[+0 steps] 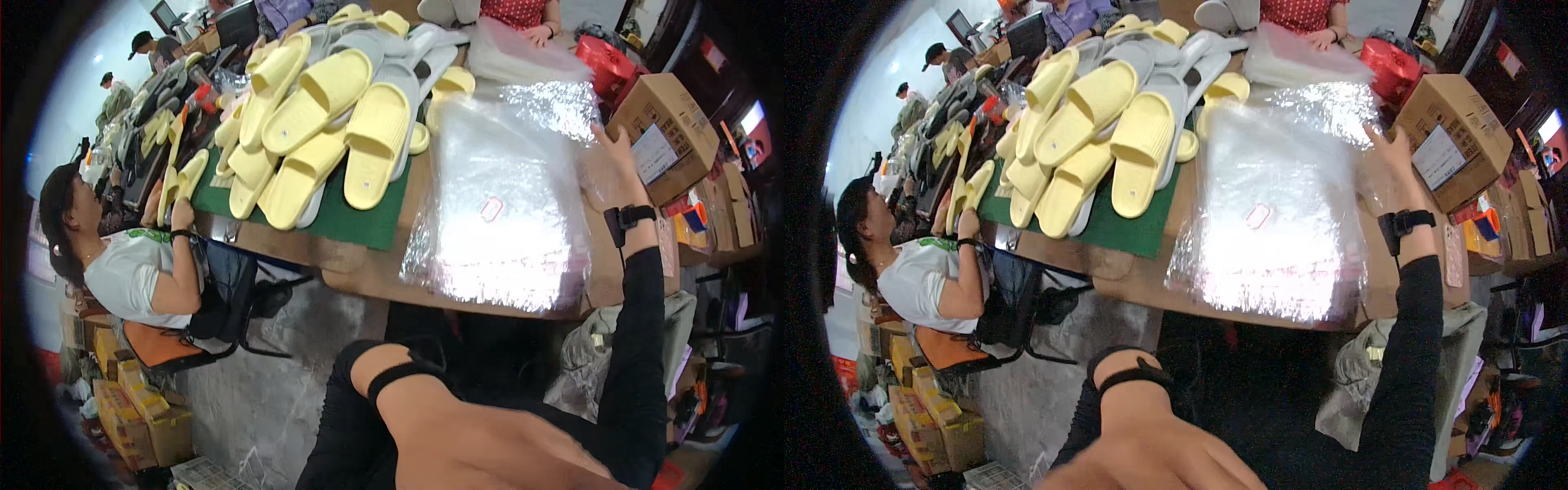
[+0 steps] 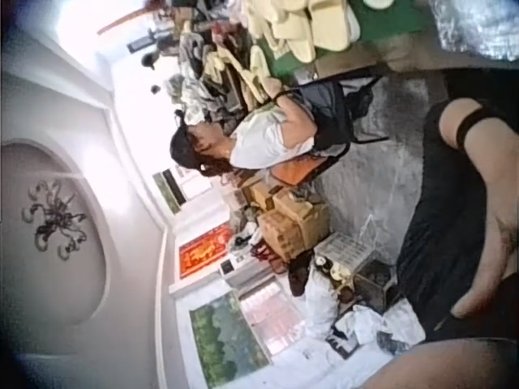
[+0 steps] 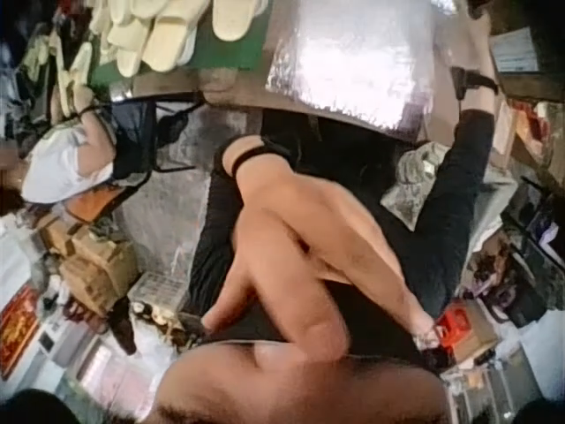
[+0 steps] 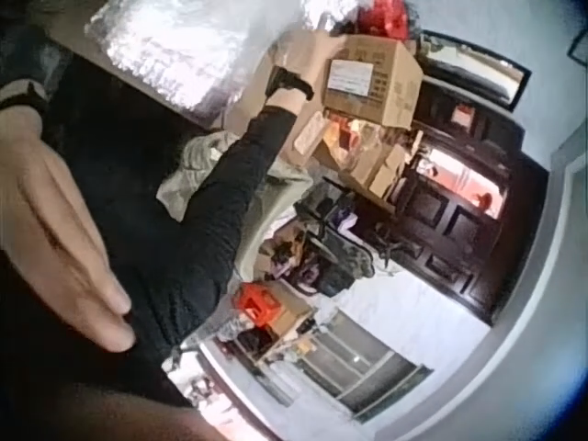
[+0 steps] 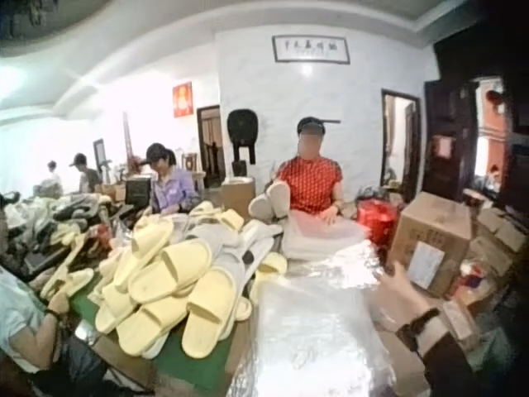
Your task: Packing slippers into plastic bags and then into a larger sack in a manufacturing setting.
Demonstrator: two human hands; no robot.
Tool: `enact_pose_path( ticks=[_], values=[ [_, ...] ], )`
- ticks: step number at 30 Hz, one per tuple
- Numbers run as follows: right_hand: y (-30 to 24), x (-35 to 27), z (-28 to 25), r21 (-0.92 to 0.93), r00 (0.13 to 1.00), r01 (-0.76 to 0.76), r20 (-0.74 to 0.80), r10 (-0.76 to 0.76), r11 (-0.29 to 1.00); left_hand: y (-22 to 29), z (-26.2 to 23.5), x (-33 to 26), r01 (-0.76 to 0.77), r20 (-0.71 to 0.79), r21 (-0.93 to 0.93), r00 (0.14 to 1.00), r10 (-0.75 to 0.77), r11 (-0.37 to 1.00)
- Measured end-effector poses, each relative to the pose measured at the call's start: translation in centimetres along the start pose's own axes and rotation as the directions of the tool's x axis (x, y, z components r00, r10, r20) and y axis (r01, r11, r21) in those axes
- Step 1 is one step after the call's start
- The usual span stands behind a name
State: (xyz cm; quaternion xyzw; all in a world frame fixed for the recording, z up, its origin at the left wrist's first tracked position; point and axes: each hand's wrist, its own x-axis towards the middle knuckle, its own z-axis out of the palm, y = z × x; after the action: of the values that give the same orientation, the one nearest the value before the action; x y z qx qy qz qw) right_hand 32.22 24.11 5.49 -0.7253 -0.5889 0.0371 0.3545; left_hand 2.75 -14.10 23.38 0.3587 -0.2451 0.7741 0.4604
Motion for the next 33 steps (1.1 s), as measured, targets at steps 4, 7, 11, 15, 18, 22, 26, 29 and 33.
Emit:
enact_pose_path(
  ticks=[4, 7, 11, 15, 18, 22, 26, 29, 33],
  values=[
    [-4.8, -5.6, 4.3, 0.49, 0.774, -0.577, 0.584, 0.245, 0.654, 1.6, -0.2, -2.1, 0.367, 0.177, 0.028, 0.914, -0.366, 0.93],
    [2.4, -1.9, 1.3, 0.593, 0.767, -0.449, 0.64, -0.053, 0.669, -0.5, -2.0, -2.1, 0.433, 0.312, -0.273, 0.884, -0.347, 0.859],
    [-2.3, -6.0, -2.6, 0.514, 0.681, -0.2, 0.685, -0.259, 0.834, 3.7, -7.1, 0.5, 0.804, 0.155, 0.339, 0.465, -0.872, 0.489],
    [-5.6, -13.8, -2.2, 0.603, 0.527, 0.11, 0.638, -0.561, 0.79, 3.7, -13.4, 0.8, 0.264, -0.135, 0.957, 0.769, -0.625, 0.118],
    [-6.3, -18.0, -1.7, 0.563, 0.357, 0.317, 0.674, -0.646, 0.763, 3.8, -18.5, 2.2, 0.559, -0.539, 0.824, 0.728, -0.424, -0.087],
    [-8.2, -20.1, -2.2, 0.501, 0.205, 0.53, 0.707, -0.677, 0.684, 7.6, -25.9, 4.4, 0.538, -0.549, 0.834, 0.831, -0.094, -0.123],
    [-7.6, -20.5, -0.6, 0.578, 0.13, 0.391, 0.736, -0.664, 0.716, 9.8, -29.3, 8.3, 0.685, -0.687, 0.726, 0.723, 0.073, 0.063],
    [-7.9, -21.0, -0.6, 0.554, 0.326, 0.32, 0.697, -0.639, 0.768, 11.8, -31.9, 10.9, 0.671, -0.66, 0.742, 0.731, 0.172, -0.002],
    [-7.4, -23.5, 0.3, 0.442, 0.123, 0.687, 0.712, -0.692, 0.577, 15.1, -35.8, 13.0, 0.794, -0.783, 0.603, 0.57, 0.248, 0.076]
  ],
)
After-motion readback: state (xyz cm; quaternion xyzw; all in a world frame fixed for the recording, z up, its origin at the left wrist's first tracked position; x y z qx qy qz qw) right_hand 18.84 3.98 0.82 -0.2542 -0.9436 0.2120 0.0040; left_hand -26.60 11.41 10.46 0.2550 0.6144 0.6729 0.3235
